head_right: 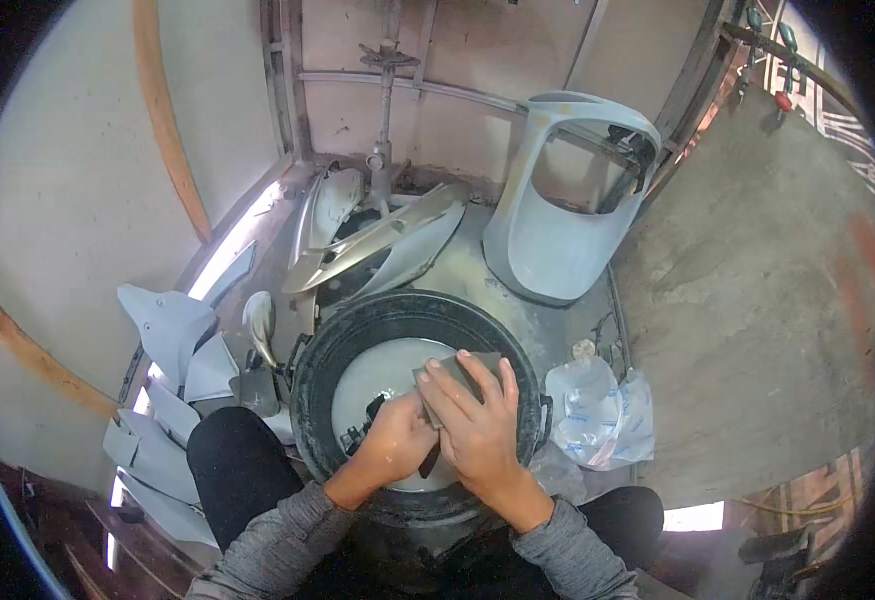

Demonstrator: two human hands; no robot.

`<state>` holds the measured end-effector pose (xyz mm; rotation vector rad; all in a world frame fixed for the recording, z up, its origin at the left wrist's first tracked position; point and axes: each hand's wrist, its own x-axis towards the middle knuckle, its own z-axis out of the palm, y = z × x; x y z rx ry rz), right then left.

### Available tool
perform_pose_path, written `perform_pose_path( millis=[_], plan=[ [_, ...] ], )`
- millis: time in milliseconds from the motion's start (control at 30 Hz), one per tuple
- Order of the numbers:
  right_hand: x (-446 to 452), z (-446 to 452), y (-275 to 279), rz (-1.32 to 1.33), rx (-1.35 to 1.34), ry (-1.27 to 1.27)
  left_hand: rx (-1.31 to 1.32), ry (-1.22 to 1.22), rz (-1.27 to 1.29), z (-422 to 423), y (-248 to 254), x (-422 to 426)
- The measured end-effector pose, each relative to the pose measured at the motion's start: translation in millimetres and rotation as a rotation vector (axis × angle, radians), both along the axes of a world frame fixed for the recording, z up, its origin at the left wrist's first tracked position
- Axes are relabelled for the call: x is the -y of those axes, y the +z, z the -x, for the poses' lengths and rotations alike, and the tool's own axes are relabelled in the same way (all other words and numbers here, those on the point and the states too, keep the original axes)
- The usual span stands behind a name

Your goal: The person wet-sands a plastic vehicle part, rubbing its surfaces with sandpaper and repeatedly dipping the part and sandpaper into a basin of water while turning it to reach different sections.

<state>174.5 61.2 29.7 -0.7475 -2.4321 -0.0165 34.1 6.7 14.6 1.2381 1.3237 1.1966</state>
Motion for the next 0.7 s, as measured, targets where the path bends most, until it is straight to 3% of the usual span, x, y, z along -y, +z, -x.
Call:
perform_pose_path(
  millis=[67, 133, 167, 267, 300, 367, 400, 467, 500, 600, 700],
  plan=[
    [-4.0, -2.7, -6.5, 0.0, 0.01, 0.005, 0.016, -0.05, 0.045, 2.1, -10.2, -0.6],
    [-12.8, -8.0, -6.8, 0.002, 0.008, 0.005, 0.408, -0.036, -0.068, -5.6, -22.1, -2.0],
    [-18.5, -12.2, -8.7, 0.021, 0.0, -0.054, 0.458, -0.045, -0.07, -7.1, -26.2, -3.2],
    [-16.3, -14.6, -2.1, 0.058, -0.051, -0.122, 0.386, -0.103, 0.002, 2.8, -16.0, -2.2],
    [-7.9, -7.6, 4.1, 0.046, -0.06, -0.035, 0.39, -0.1, 0.005, 5.1, -17.9, -1.4],
    [-1.0, 1.7, -2.3, 0.025, -0.043, 0.052, 0.046, -0.103, -0.126, 7.0, -22.4, 0.7],
    [-2.7, 0.4, -4.8, 0.031, -0.053, 0.041, 0.038, -0.115, -0.12, 8.6, -21.1, 0.4],
    [-8.6, -0.4, -5.9, 0.074, -0.065, 0.053, 0.248, -0.132, 0.009, 13.7, -16.9, 0.8],
    [-10.4, -0.7, -4.3, 0.106, -0.076, 0.05, 0.482, -0.078, -0.092, 8.4, -16.4, 0.7],
    [-31.6, -14.1, -17.8, 0.257, -0.097, -0.021, 0.362, -0.001, 0.097, 31.6, -4.4, 5.2],
    [-61.1, -35.5, -51.3, 0.412, -0.309, -0.058, 0.465, 0.265, 0.008, 49.8, -5.4, 1.2]
  ],
)
